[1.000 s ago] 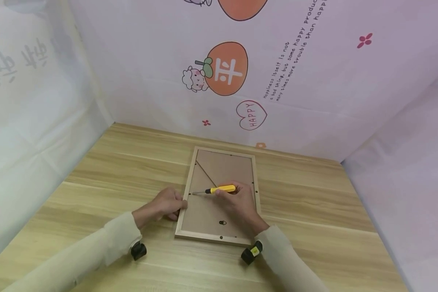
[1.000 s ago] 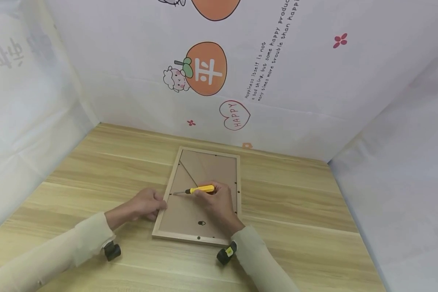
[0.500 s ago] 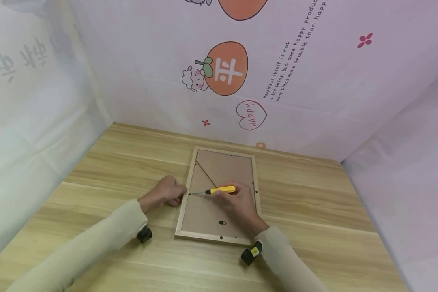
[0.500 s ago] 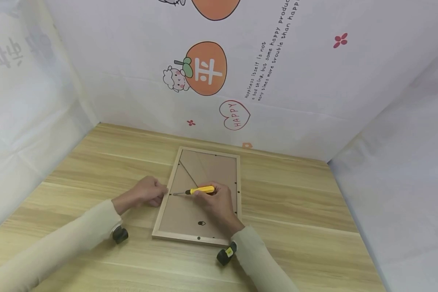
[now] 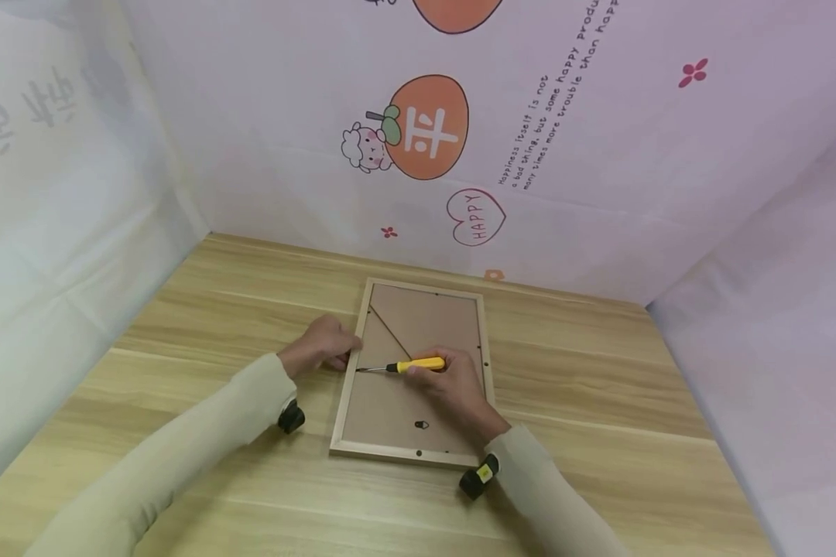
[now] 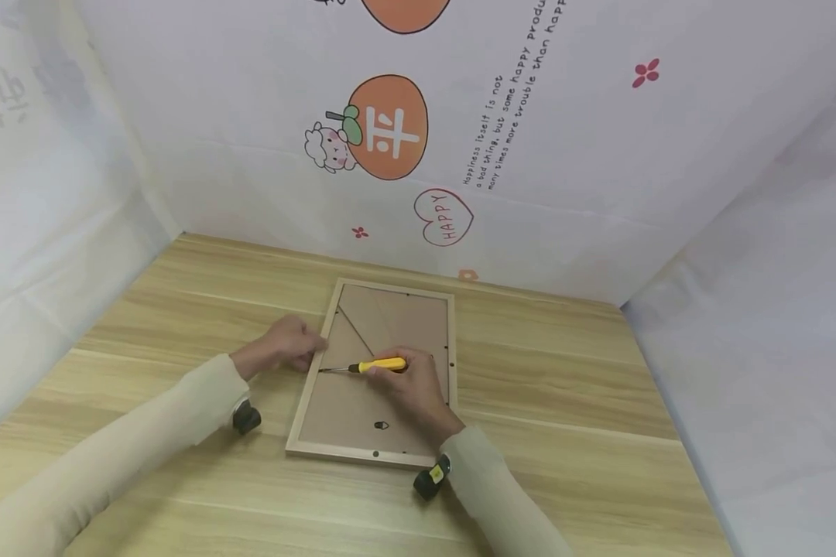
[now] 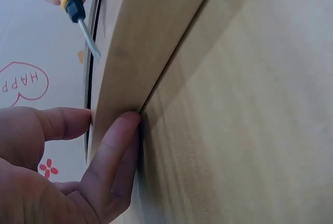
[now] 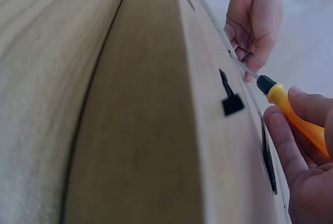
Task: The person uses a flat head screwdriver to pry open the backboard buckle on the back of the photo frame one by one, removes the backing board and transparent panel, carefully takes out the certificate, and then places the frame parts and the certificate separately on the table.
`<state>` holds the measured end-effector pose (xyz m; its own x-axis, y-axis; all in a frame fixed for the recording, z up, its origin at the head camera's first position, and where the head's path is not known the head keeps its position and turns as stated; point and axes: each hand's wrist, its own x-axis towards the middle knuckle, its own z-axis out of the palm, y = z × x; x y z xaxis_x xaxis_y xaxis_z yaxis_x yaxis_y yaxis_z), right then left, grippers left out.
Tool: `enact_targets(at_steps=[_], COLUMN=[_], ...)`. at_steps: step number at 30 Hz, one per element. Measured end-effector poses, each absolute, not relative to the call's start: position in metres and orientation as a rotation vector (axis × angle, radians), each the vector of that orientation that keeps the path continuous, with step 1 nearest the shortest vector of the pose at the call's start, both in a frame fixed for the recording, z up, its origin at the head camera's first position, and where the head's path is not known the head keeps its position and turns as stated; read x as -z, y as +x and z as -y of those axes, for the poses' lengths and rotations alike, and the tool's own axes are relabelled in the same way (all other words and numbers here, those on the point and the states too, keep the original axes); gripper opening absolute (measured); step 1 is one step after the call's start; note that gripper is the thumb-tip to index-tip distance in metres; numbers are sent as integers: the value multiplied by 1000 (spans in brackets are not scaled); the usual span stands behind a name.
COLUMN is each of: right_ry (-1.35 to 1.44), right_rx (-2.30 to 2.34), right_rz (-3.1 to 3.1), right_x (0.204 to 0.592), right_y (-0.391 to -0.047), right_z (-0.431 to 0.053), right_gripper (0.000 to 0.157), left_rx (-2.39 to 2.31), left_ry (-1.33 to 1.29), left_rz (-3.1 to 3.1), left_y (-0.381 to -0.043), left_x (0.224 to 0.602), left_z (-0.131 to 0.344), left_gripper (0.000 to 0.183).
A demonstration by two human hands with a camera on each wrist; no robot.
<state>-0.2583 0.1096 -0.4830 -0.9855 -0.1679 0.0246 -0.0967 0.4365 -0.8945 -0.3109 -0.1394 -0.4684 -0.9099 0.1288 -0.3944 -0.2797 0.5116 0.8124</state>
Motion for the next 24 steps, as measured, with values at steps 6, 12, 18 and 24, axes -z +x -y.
enact_targets(at_steps=[6,12,18,24], right_ry=[-283,-283,-272,-299], right_rx=[1641,1654,1637,1671], right_rz=[-2541,-2518,-2540,-2550], right_x=[484,488,490,490], right_y=[-261,-264,-265,-265], right_z=[-110,-108,-106,-105], right_gripper=[20,21,21,20], left_rx=[-1397,-1403,-1412,-1417], left_ry=[-85,-78,-84,-98], left_rz=[-2283,-2255,-2248,-2240], left_y=[-318,-318,-319,-319], left_x=[467,463,464,465], left_z=[142,141,140,139], left_gripper=[19,18,19,19])
